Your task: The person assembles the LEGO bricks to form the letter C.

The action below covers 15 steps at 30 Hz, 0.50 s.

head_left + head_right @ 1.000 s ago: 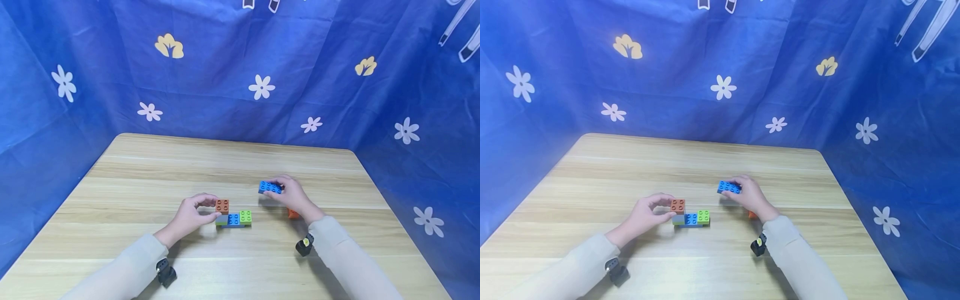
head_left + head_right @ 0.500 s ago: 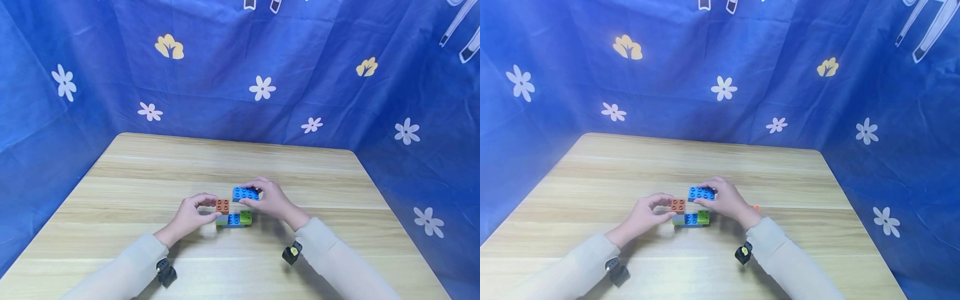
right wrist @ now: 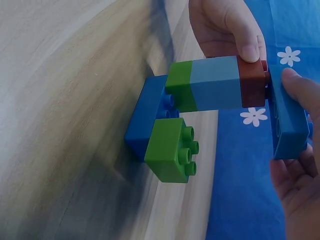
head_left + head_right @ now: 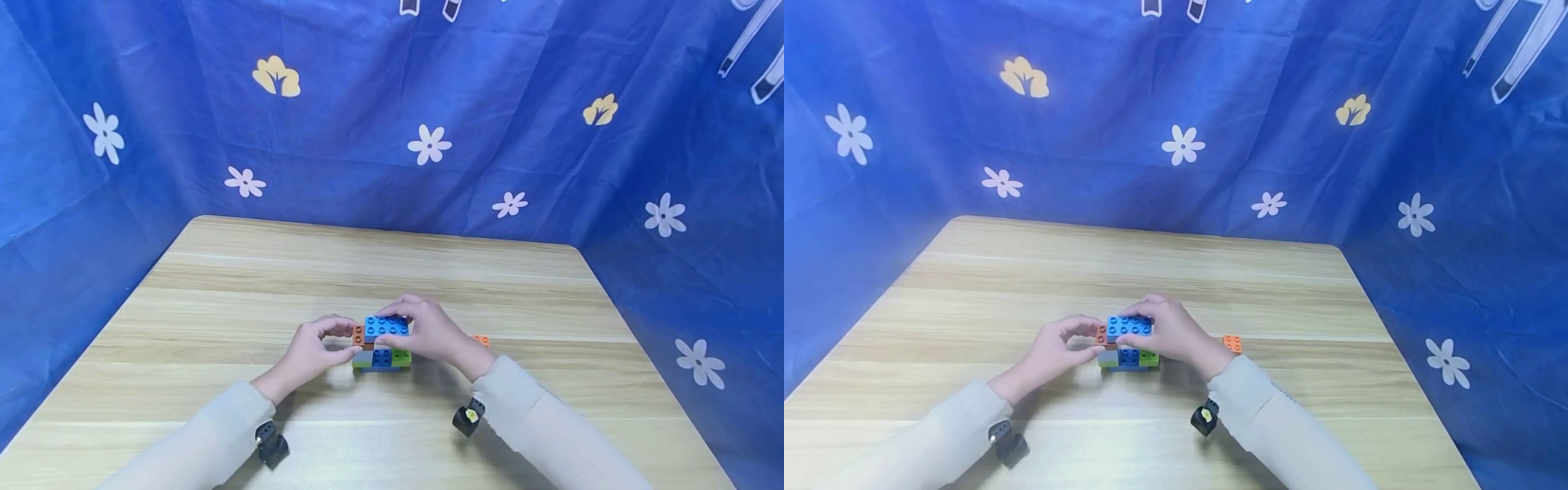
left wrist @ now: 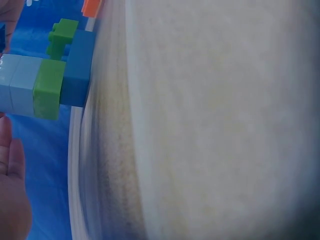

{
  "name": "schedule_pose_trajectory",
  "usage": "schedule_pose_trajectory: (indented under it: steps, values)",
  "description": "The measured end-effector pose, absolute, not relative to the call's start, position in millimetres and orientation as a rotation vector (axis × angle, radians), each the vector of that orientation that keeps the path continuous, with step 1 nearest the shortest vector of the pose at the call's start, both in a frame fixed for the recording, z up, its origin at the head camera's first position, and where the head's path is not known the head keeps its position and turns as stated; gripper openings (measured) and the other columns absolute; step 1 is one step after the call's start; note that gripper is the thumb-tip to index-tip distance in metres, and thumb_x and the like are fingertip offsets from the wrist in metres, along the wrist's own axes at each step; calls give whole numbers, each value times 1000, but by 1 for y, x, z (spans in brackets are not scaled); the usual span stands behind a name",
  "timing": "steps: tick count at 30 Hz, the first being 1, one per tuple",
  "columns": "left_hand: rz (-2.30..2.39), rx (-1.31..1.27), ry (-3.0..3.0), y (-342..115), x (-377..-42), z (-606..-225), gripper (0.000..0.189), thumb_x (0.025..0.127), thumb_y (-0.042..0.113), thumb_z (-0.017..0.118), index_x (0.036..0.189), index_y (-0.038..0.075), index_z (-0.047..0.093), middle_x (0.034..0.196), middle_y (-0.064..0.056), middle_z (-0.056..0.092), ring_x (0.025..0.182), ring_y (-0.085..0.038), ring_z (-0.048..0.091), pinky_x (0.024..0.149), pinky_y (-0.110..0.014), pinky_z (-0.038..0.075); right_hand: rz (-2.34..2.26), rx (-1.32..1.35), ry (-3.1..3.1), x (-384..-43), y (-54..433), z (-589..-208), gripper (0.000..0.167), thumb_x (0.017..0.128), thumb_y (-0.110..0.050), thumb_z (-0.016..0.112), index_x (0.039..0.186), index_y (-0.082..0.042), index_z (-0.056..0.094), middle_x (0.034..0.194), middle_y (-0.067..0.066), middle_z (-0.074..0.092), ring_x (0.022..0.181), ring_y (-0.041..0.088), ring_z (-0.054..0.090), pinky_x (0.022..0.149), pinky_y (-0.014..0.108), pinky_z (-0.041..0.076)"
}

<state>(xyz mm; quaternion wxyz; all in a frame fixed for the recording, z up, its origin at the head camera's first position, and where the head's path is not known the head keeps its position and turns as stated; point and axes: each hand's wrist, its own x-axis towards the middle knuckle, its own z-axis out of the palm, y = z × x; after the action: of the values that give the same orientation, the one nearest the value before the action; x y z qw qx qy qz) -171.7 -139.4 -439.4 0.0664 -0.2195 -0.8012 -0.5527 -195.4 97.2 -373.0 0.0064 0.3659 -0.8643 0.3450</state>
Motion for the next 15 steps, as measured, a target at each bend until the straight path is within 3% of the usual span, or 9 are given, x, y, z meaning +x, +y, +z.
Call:
schedule_pose_trajectory:
  steps: [15]
  values:
    - [-1641,-678,-2409,-139,-172,-441,33,74,6,80,105,6,68,96,-1,69,89,-22,65,87,-47,49,983,1143,-2713,-192,93,-367,37,77,-27,81,109,-11,71,96,-3,62,82,7,56,68,19,50]
